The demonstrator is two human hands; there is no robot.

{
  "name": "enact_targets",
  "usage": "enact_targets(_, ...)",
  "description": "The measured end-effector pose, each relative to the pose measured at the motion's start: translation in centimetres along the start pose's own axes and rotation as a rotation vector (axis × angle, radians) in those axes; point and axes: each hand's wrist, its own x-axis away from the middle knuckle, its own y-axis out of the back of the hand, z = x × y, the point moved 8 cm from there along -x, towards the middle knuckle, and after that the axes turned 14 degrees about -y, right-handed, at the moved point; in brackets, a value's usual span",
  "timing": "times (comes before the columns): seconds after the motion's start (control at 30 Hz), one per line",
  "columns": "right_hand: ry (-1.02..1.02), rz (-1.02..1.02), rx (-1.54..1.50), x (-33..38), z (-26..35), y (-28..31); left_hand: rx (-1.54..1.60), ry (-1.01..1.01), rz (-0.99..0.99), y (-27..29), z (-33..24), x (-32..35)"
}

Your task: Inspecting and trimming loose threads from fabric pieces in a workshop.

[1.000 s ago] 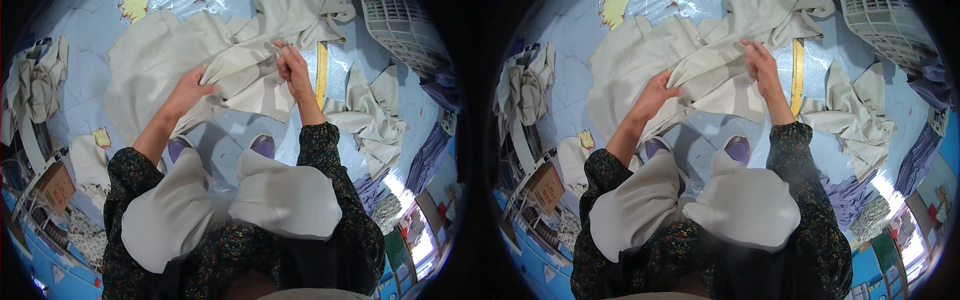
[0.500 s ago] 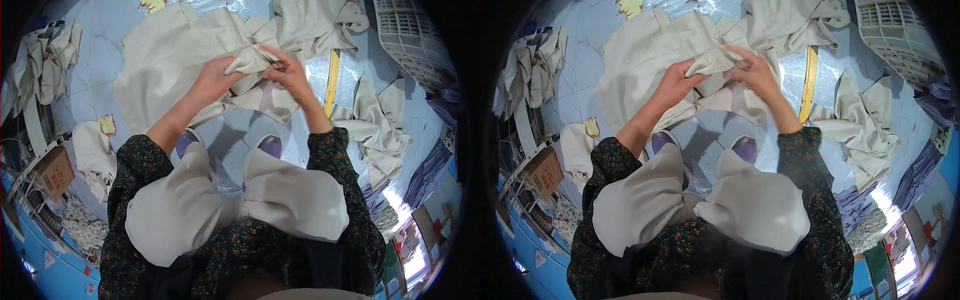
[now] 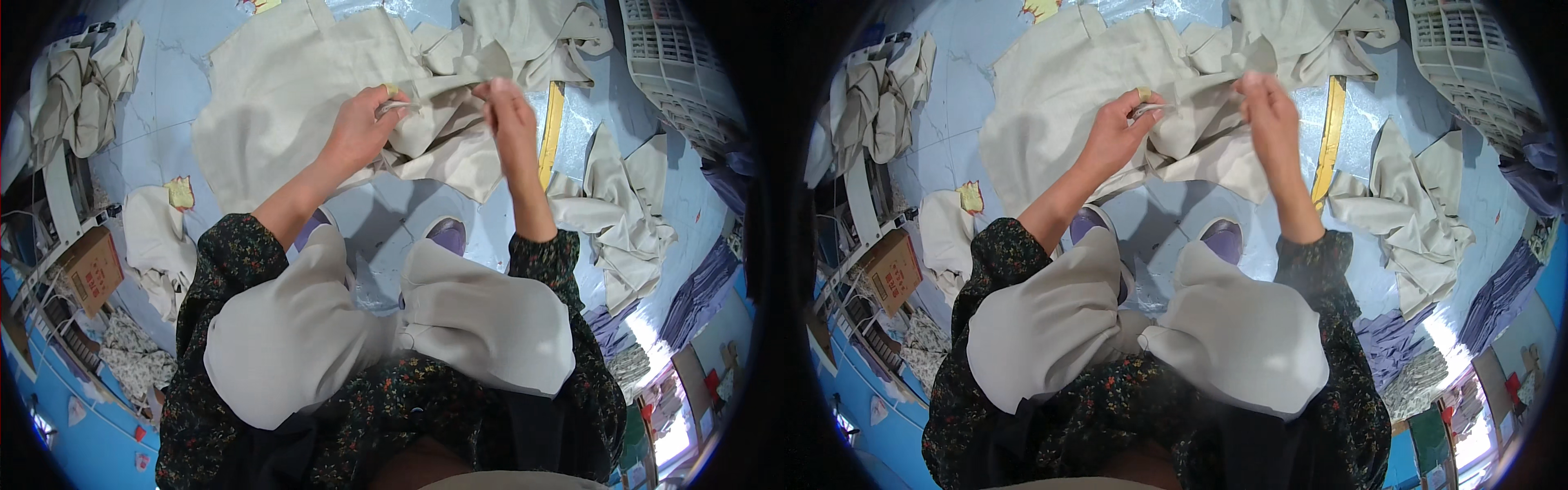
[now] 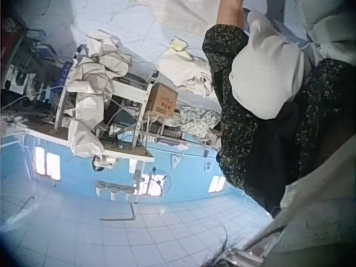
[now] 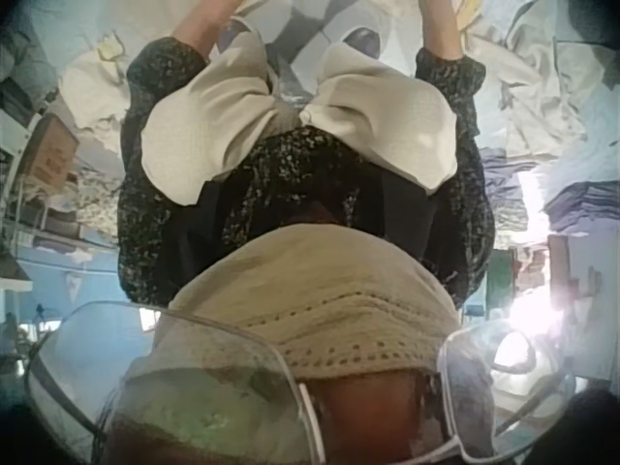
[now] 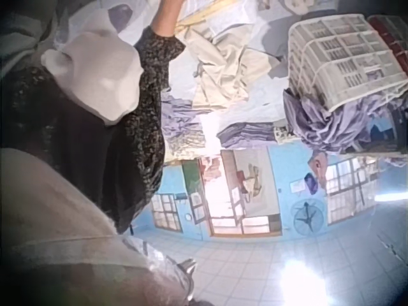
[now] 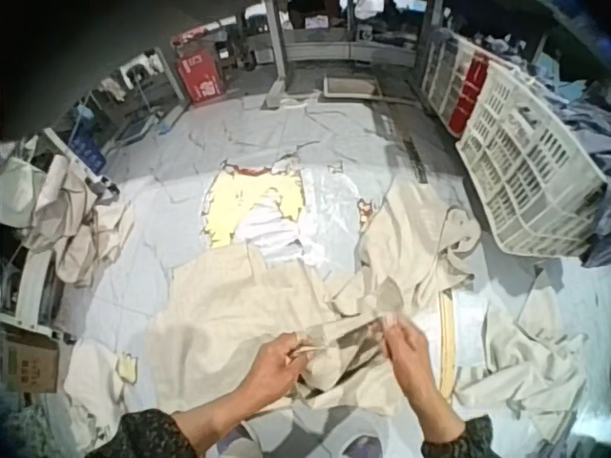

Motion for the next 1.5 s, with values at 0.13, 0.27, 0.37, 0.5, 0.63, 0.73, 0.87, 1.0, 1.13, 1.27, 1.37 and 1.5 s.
enact_targets(0.13,-0.276,0.348,-0.050,2.2,-2.2,-4.4,-0.006,-0.086,-0.038,0.3,-1.8,0.2)
enact_targets(0.27,-0.481,0.457,-0.047,1.9,-3.8,-5.7,-0.078,-0.173,-0.026,0.5,-2.9,0.3)
enact_targets(0.37,-0.507,0.511,-0.112,1.6,-3.9,-6.7,-0.109,-0.181,-0.010,0.5,-3.1,0.6)
enact_targets(0.5,-0.426,0.563,-0.126,0.9,-3.0,-7.0,-0.114,-0.171,0.016,0.7,-2.6,0.6)
enact_targets(0.63,-0.100,-0.054,-0.227,-1.5,-1.8,1.2,0.166,0.275,-0.213,3.1,2.9,1.1)
enact_targets(0.73,0.078,-0.537,0.478,0.6,-3.4,6.3,0.454,0.518,-0.488,3.6,6.8,2.9)
enact_targets(0.87,-0.048,-0.548,0.754,3.4,-12.3,6.1,0.554,0.992,-0.196,-1.7,10.0,7.1)
enact_targets(1.0,-0.344,-0.371,-0.172,3.7,-18.4,5.4,0.628,1.032,-0.010,-3.4,10.8,7.0)
enact_targets(1.13,-0.132,-0.356,-0.416,1.4,-8.2,7.9,0.912,0.593,-0.134,3.2,7.7,2.0)
enact_targets(1.27,0.260,-0.229,-0.160,-1.6,9.8,4.6,0.577,-0.070,-0.556,19.2,-1.1,-1.5)
enact_targets(1.37,0.339,0.002,-0.372,-2.6,19.5,-0.8,0.929,-0.098,-0.897,27.2,-6.2,0.8)
enact_targets(1.5,0.298,0.212,-0.461,-0.8,22.9,-5.2,0.534,-0.532,-1.016,31.2,-12.8,7.4)
